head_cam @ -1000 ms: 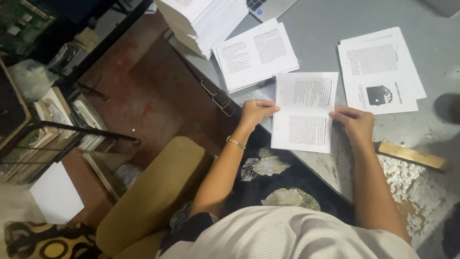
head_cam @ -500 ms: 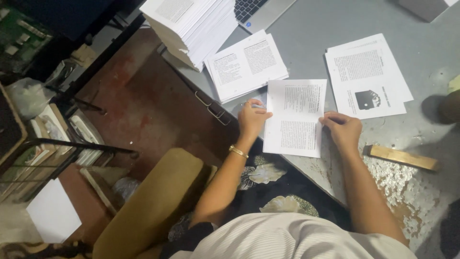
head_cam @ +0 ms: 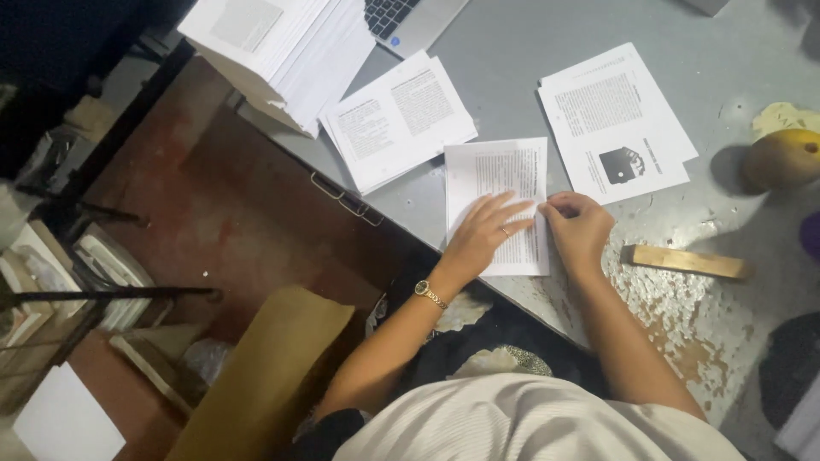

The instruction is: Folding printed paper sheets and using a wooden block to create a sharp crease.

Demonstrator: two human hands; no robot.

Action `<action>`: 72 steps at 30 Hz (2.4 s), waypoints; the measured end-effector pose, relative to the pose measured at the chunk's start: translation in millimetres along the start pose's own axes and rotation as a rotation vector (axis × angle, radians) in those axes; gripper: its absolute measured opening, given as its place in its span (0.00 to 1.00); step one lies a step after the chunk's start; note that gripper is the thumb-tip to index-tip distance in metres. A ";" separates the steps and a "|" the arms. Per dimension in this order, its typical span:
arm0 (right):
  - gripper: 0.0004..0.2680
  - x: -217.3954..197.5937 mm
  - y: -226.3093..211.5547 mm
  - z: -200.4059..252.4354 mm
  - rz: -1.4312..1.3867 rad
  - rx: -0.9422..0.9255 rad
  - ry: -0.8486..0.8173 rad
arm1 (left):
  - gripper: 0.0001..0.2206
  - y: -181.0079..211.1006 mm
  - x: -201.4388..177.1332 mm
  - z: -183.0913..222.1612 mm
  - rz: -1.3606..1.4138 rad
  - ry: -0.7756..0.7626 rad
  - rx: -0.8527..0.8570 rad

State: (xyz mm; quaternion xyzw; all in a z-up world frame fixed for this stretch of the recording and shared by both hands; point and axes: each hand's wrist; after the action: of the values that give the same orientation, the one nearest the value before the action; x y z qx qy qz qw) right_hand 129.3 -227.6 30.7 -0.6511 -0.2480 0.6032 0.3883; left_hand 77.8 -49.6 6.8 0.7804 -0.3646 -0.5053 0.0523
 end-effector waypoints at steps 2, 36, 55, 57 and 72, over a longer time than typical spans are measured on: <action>0.05 -2.4 -6.4 1.9 0.039 -0.047 0.014 | 0.16 -11.4 4.1 1.3 -0.050 -0.180 0.132; 0.10 -95.7 -2.4 73.0 0.380 -0.380 -0.359 | 0.33 -0.3 -11.9 6.4 0.260 -0.265 0.073; 0.12 -101.9 140.2 71.5 0.407 -0.442 0.072 | 0.32 47.0 18.9 11.3 0.469 -0.467 0.284; 0.12 -101.7 127.2 54.7 0.429 -0.470 0.116 | 0.32 50.7 14.4 11.8 0.482 -0.463 0.281; 0.11 -109.6 147.3 16.6 0.525 -0.487 0.265 | 0.30 63.4 -11.3 0.1 0.497 -0.534 0.245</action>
State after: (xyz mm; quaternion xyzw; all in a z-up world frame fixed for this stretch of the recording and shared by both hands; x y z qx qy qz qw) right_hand 75.3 -395.7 -22.3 -0.8380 -0.1565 0.5161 0.0834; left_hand 42.5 -88.8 43.8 0.5097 -0.6012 -0.6153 -0.0169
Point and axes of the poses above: each hand's wrist, its own z-axis away from the middle knuckle, its own x-axis out of the palm, y = z × x, and after that the axes turned 7 degrees about x, right-handed
